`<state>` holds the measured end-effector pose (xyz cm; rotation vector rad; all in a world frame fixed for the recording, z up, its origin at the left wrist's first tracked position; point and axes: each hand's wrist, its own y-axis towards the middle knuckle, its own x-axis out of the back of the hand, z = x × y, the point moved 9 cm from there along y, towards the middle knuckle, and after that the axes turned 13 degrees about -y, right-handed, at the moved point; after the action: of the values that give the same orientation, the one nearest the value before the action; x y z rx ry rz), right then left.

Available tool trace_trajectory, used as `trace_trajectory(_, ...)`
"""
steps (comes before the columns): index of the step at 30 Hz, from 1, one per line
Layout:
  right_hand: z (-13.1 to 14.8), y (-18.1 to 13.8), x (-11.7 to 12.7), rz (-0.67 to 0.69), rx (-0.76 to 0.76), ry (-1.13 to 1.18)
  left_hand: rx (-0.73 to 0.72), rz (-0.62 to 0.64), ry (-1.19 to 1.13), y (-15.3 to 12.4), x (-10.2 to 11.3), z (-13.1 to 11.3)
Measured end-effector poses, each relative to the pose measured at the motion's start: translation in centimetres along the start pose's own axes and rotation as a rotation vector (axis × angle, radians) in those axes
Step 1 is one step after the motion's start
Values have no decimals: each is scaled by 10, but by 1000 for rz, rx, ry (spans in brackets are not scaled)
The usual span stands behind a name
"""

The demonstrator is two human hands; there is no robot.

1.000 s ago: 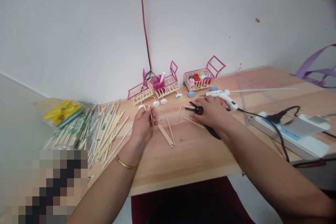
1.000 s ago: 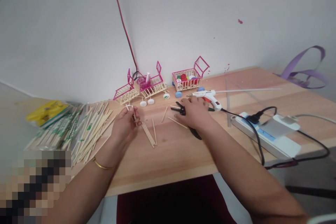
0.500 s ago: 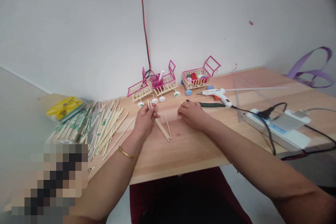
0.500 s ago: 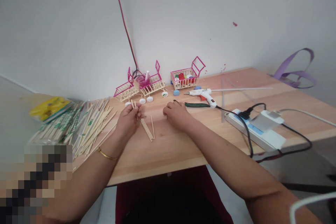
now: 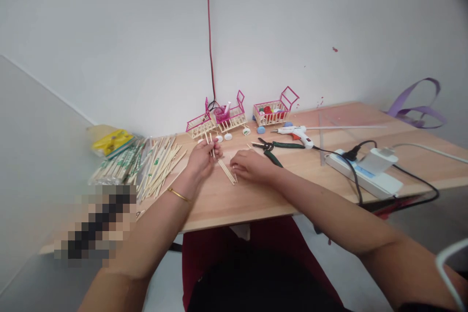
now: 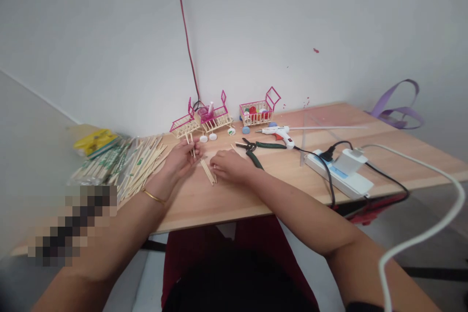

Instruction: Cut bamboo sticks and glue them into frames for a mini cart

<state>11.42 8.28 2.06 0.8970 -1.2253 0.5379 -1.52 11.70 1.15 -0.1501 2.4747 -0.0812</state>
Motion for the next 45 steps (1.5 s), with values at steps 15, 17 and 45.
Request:
trace_trajectory(15, 22, 1, -3, -14, 158, 141, -61, 63, -89, -7, 44, -5)
trace_trajectory(17, 22, 1, -3, -11, 163, 144, -94, 47, -35, -7, 47, -5)
trace_trajectory(45, 3, 1, -11, 67, 43, -57, -415, -126, 1373, -20, 38, -32)
